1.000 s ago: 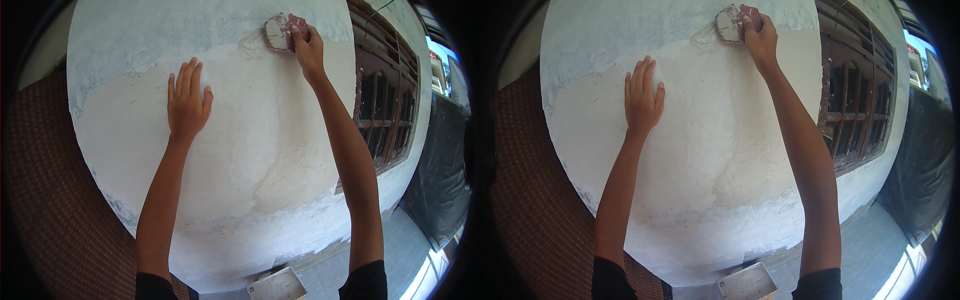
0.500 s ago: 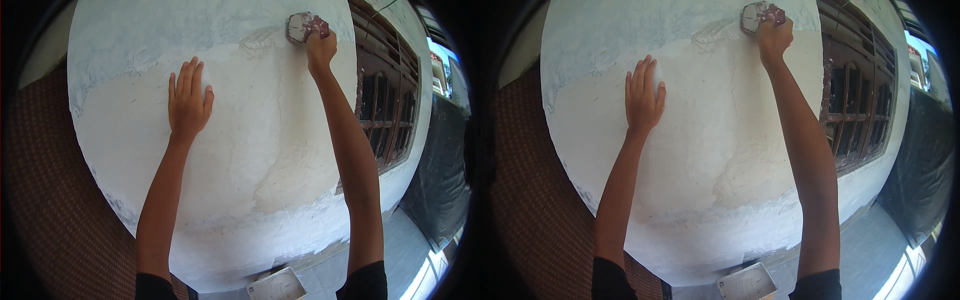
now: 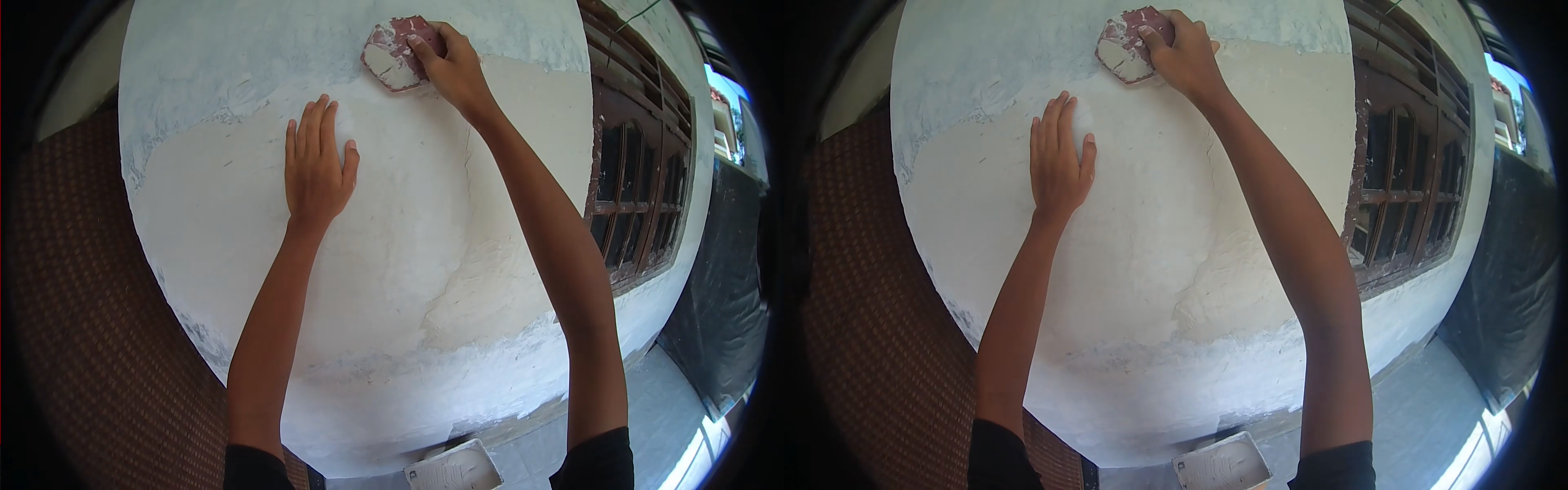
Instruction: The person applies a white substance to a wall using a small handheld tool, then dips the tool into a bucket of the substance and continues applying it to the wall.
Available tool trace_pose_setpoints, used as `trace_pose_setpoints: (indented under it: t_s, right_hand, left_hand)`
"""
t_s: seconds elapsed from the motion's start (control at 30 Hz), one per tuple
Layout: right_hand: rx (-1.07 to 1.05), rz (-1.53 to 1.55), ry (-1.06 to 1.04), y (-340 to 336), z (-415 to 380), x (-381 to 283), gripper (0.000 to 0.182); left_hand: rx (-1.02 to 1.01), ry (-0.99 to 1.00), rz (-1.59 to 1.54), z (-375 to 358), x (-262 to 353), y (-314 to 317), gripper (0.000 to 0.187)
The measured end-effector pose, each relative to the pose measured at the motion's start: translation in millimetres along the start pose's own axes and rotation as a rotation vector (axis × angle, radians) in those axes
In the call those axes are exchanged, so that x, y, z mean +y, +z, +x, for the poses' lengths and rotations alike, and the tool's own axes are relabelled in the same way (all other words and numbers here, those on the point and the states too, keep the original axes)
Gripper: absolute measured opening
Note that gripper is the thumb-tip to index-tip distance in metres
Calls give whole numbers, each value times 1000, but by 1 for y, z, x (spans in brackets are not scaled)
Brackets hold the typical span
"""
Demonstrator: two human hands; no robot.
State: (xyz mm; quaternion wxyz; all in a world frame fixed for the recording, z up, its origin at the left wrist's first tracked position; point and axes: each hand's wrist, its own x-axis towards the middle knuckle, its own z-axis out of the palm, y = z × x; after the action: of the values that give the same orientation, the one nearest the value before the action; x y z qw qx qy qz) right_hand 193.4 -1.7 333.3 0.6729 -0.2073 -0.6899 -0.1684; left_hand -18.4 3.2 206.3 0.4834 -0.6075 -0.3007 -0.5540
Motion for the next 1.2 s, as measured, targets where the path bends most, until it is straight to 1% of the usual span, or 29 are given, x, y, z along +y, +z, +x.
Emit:
trace_pose_setpoints:
  t_s: [0.03, 0.1, 0.13, 0.17, 0.27, 0.3, 0.37, 0.43, 0.47, 0.5, 0.57, 0.6, 0.63, 0.7, 0.73, 0.77, 0.83, 0.87, 0.9, 0.97, 1.0, 1.03, 1.1, 1.13, 1.2]
  right_hand:
    - [1, 3, 2, 7, 1, 0, 38]
    - [-1, -318, -46, 16, 4, 1, 39]
    - [16, -316, 9, 18, 5, 3, 40]
    - [15, -315, 6, 19, 10, 7, 40]
    - [146, -489, -31, 17, 17, 18, 42]
    - [144, -487, -25, 15, 21, 21, 42]
    - [313, -478, 194, 6, 31, 29, 38]
    - [543, -362, 265, -15, 35, 30, 28]
    - [526, -99, 272, -30, 37, 32, 26]
    - [522, -101, 268, -33, 33, 19, 26]
    - [418, 258, 275, -41, 16, -6, 26]
    - [367, 88, 226, -40, 18, 15, 39]
    - [246, 59, 199, -36, 8, 7, 39]
    - [117, -288, 57, -27, -1, 15, 42]
    - [96, -541, 58, -29, -3, 19, 42]
    - [99, -542, 58, -33, -1, 22, 42]
    - [391, -321, 316, -46, 6, 30, 41]
    - [470, -281, 302, -49, 8, 35, 40]
    - [470, -281, 301, -50, 6, 30, 40]
    - [296, 106, 268, -51, 1, 21, 41]
    - [239, 32, 134, -46, -2, 23, 40]
    - [150, -42, 81, -45, -6, 21, 40]
    - [171, -265, 25, -39, -5, 28, 41]
    - [173, -266, 27, -42, -3, 29, 41]
    - [335, -53, 272, -48, 3, 26, 42]
  left_hand:
    - [14, -7, -12, 0, 0, 0, 56]
    - [11, -5, -12, 0, -1, 0, 56]
    - [9, -3, -14, 0, -1, 0, 56]
    - [11, -5, -12, 0, -2, 0, 56]
    - [8, -3, -13, 0, -2, 0, 55]
    - [9, -1, -16, 0, -3, 0, 55]
    - [6, -2, -18, -3, -3, 0, 55]
    - [10, -2, 6, -1, -3, 1, 54]
    - [10, -5, 6, -2, -2, 1, 54]
    - [7, -9, 13, -2, -2, 1, 55]
    - [8, -13, 17, 0, -1, 2, 55]
    - [3, -15, 15, -1, -1, 1, 55]
    - [0, -17, 13, -1, -1, 1, 55]
    - [3, -9, 5, -2, -2, 0, 55]
    - [7, -1, 1, -2, -2, 0, 54]
    - [8, 2, -1, -2, -2, 1, 54]
    - [5, -1, 3, -2, -2, 0, 54]
    - [8, 0, 5, -1, -2, 0, 54]
    - [9, -1, 5, -1, -1, 0, 54]
    - [10, -5, 4, -1, 0, 1, 54]
    - [9, -8, 4, -2, 0, 1, 54]
    - [9, -10, 5, -2, -1, 1, 54]
    - [8, -8, 5, -1, -1, 0, 54]
    - [5, -7, 4, -1, 0, 0, 54]
    - [7, -6, 4, -1, 0, 0, 55]
